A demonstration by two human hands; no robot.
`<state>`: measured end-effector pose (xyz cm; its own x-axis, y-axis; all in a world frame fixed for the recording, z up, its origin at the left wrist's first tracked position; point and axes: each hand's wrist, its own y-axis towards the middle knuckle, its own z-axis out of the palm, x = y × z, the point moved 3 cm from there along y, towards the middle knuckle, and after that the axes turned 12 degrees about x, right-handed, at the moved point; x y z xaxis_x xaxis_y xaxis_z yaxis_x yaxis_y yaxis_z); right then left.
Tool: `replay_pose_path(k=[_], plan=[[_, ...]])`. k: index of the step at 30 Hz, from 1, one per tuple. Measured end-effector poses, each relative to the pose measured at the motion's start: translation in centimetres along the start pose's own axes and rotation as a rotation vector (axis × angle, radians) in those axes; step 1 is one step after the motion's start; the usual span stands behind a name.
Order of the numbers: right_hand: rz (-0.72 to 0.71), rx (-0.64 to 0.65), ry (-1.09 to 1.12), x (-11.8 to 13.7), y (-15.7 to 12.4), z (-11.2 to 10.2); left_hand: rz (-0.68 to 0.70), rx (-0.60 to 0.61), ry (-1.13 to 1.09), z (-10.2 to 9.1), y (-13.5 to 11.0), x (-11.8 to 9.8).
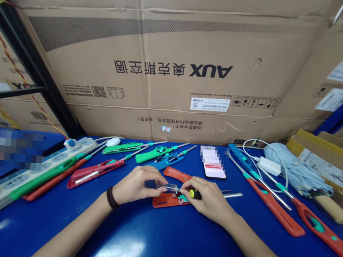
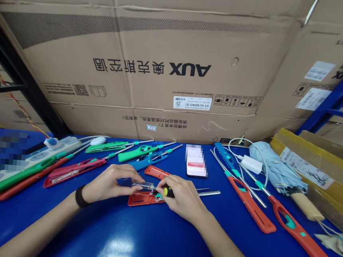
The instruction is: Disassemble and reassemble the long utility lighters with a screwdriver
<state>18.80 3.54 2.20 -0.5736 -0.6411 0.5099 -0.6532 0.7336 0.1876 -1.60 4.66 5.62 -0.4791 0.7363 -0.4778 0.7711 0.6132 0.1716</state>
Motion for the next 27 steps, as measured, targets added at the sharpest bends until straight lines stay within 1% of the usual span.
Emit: replay_pose_path(k=[6, 13, 20, 24, 27], plan=[[-0.025, -0.002, -0.013, 0.0, -0.1, 0.1, 0.011, 0.011, 0.004, 0.2, -0.1, 0.1], [-0.042, -0.011, -0.027, -0.1, -0.2, 0.3, 0.016, -0.008, -0.002, 0.4, -0.1, 0.2], [-0.03, -0.002, -0.046, 0.1, -0.1, 0.2, 0.022, -0.006, -0.013, 0.7, -0.2, 0.5], [-0.024, 0.01, -0.035, 0.2, 0.0, 0.0, 0.011, 0.005, -0.012, 0.7, -0.1, 0.6], [-0.002, -0.015, -0.032, -0.1, 0.1, -0.7, 0.01, 0.017, -0.018, 0.6, -0.1, 0.6]])
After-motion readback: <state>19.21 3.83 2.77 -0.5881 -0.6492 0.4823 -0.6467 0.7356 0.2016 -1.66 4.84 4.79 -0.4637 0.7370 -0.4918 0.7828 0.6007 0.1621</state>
